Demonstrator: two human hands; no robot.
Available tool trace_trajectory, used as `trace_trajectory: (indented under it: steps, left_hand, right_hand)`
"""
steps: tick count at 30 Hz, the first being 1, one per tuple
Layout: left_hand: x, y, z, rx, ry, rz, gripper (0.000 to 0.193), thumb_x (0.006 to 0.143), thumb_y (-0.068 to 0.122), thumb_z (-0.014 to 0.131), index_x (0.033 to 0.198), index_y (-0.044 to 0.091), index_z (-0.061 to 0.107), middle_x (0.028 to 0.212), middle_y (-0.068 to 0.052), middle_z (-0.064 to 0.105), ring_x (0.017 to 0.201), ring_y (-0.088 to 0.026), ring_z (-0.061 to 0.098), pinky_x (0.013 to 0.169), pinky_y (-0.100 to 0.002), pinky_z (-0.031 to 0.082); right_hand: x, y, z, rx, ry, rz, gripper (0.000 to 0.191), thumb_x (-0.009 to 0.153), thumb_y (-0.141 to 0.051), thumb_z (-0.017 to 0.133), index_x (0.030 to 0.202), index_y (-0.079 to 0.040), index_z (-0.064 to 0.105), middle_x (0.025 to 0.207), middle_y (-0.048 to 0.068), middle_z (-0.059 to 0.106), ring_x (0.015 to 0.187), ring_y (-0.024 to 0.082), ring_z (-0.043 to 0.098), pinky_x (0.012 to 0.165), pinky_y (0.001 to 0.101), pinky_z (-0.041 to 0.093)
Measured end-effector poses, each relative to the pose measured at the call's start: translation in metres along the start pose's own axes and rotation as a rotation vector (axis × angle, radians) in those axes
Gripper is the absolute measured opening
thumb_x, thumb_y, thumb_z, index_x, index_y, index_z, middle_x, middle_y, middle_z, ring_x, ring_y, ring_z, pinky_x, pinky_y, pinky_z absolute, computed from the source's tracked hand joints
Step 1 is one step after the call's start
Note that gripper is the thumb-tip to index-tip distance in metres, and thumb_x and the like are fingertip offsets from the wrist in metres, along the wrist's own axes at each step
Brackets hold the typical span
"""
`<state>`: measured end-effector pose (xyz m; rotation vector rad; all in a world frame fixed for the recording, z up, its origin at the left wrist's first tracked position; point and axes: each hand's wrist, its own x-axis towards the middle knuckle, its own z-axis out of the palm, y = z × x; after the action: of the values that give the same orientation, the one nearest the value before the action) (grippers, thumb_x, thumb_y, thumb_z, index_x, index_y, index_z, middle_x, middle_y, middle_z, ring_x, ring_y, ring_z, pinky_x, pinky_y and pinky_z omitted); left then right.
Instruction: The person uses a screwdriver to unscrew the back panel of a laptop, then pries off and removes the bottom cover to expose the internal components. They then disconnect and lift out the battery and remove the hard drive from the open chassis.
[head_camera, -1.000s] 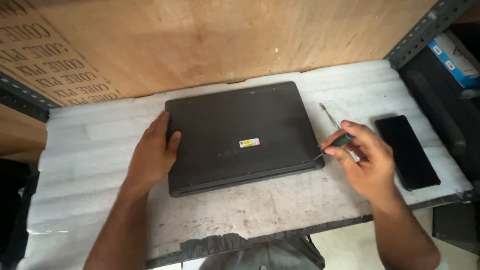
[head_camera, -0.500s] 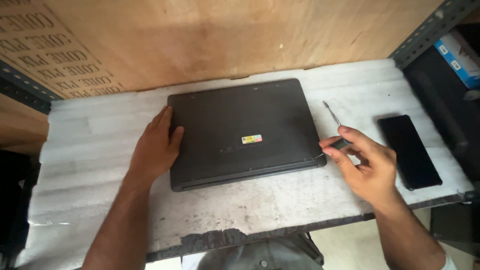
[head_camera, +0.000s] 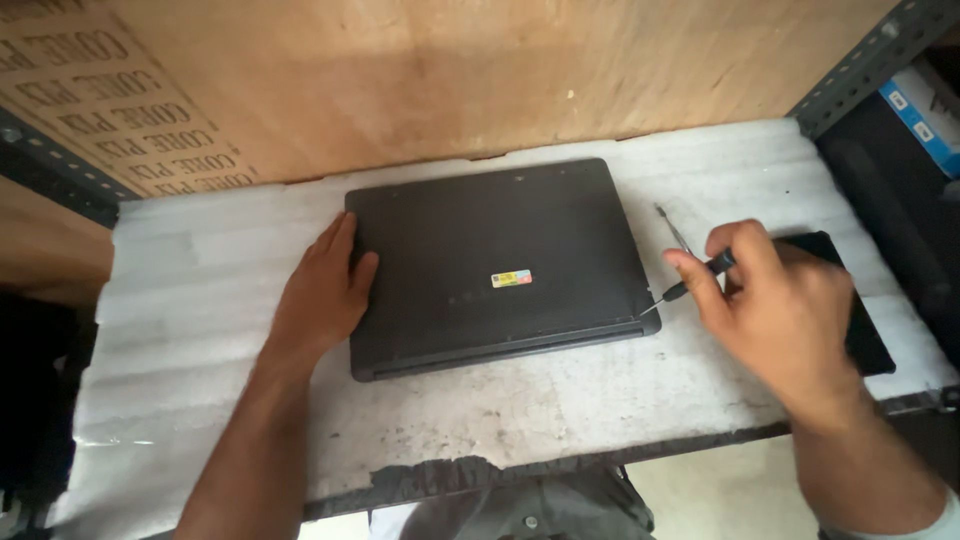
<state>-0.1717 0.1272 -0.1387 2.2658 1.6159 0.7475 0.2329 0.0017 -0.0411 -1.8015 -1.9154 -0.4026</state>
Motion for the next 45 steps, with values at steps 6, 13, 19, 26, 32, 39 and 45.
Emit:
trace_trajectory:
  steps: [6,13,19,26,32,39,45]
  left_hand:
    - [-0.001,0.002,-0.003,0.007,-0.002,0.001,0.062,0.102,0.030,0.054,0.150,-0.007,0.041,0.153,-0.028,0.045,0.137,-0.046,0.046,0.113,-0.047,0.038]
    - [-0.002,0.007,-0.005,-0.002,-0.002,-0.014,0.061,0.102,0.030,0.054,0.150,-0.006,0.042,0.154,-0.027,0.045,0.137,-0.044,0.047,0.113,-0.046,0.038]
    - [0.000,0.008,-0.004,0.013,-0.026,-0.044,0.061,0.101,0.029,0.055,0.149,-0.006,0.041,0.153,-0.028,0.045,0.135,-0.046,0.046,0.110,-0.048,0.038]
    - [-0.004,0.005,-0.003,-0.001,-0.001,-0.018,0.061,0.101,0.029,0.055,0.150,-0.005,0.042,0.152,-0.028,0.046,0.134,-0.046,0.048,0.110,-0.048,0.040]
    - [0.000,0.011,-0.004,-0.007,0.029,-0.014,0.060,0.100,0.028,0.058,0.149,-0.005,0.043,0.154,-0.029,0.043,0.137,-0.046,0.046,0.112,-0.047,0.039]
    - [-0.006,0.084,0.009,-0.225,0.139,0.312,0.053,0.098,0.020,0.068,0.145,0.002,0.051,0.160,-0.027,0.043,0.149,-0.044,0.041,0.121,-0.048,0.038]
    - [0.020,0.198,0.068,-0.808,-0.377,0.586,0.062,0.098,0.020,0.069,0.151,0.001,0.043,0.145,-0.025,0.057,0.134,-0.037,0.059,0.107,-0.041,0.051]
  right_hand:
    - [0.009,-0.002,-0.024,0.353,-0.233,-0.074,0.038,0.076,-0.018,0.079,0.109,-0.006,0.065,0.087,0.006,0.074,0.043,0.016,0.059,0.044,0.0319,0.045]
    - [0.003,-0.004,-0.018,0.283,-0.087,-0.196,0.039,0.079,-0.018,0.083,0.112,-0.008,0.066,0.090,0.001,0.072,0.058,0.017,0.055,0.065,0.0365,0.047]
    - [0.000,0.005,-0.015,0.275,-0.056,-0.167,0.038,0.075,-0.017,0.085,0.108,-0.007,0.070,0.083,0.000,0.071,0.053,0.014,0.051,0.068,0.0383,0.046]
    - [-0.003,0.011,-0.005,0.532,-0.150,0.003,0.041,0.074,-0.017,0.079,0.112,-0.011,0.067,0.083,0.000,0.060,0.069,0.013,0.058,0.053,0.0272,0.051]
    - [0.000,0.014,-0.009,0.385,-0.191,-0.094,0.034,0.078,-0.013,0.084,0.110,-0.008,0.072,0.087,0.007,0.070,0.073,0.020,0.062,0.058,0.0312,0.050]
    - [0.006,0.013,-0.016,0.577,-0.247,-0.304,0.039,0.082,-0.009,0.075,0.120,-0.007,0.069,0.115,0.007,0.069,0.101,0.021,0.068,0.083,0.0325,0.055]
    - [0.004,0.009,-0.002,0.647,-0.013,-0.362,0.030,0.088,-0.014,0.074,0.118,-0.009,0.072,0.127,0.012,0.059,0.112,0.025,0.058,0.091,0.0336,0.048]
